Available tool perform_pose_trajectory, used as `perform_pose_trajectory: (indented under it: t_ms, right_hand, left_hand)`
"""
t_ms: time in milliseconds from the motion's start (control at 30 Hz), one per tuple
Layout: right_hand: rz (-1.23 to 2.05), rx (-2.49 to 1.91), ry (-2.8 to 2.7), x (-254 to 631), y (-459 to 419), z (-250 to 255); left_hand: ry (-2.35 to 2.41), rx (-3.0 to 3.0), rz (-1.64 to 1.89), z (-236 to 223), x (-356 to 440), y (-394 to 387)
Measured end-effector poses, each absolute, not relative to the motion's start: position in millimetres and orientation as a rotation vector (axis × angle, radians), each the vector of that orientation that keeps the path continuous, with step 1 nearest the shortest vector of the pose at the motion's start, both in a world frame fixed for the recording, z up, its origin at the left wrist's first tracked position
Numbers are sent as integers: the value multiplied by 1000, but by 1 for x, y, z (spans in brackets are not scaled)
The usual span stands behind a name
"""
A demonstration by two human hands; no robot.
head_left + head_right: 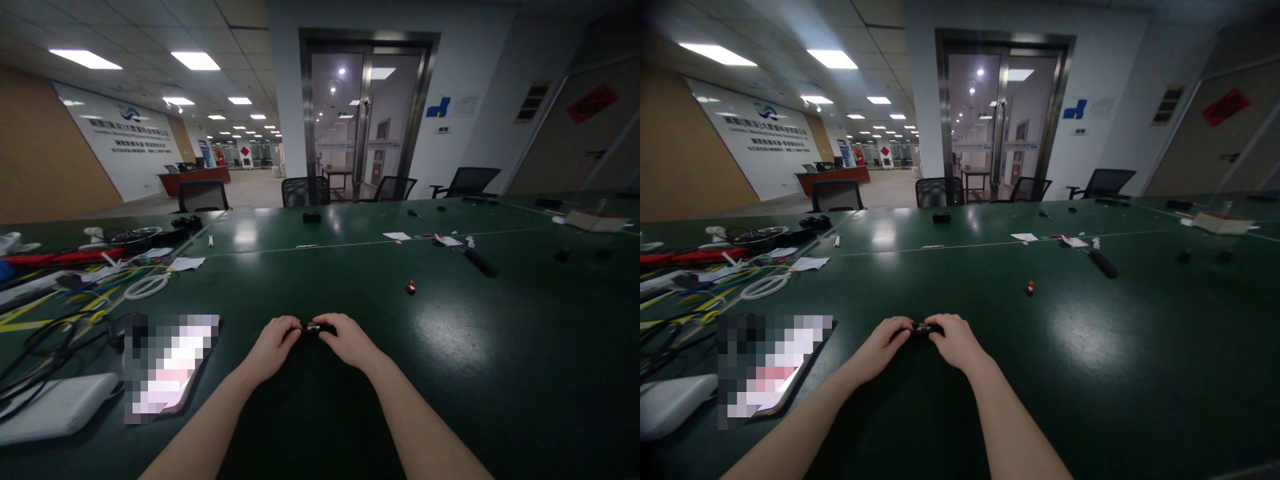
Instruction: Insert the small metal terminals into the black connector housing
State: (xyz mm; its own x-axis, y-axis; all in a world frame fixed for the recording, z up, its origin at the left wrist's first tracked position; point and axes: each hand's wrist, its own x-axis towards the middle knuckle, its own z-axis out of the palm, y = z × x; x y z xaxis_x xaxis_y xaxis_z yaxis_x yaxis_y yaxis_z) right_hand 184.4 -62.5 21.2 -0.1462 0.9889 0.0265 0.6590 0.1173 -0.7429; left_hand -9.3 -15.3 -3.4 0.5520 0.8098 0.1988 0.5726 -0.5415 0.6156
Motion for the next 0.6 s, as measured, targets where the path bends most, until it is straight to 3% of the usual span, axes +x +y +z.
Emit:
perform_pose_trajectory:
  t_ms: [600]
  right_hand:
    - [813, -1577, -1846, 183, -62, 17]
  left_hand:
    - [1152, 2207, 640, 2, -9, -18]
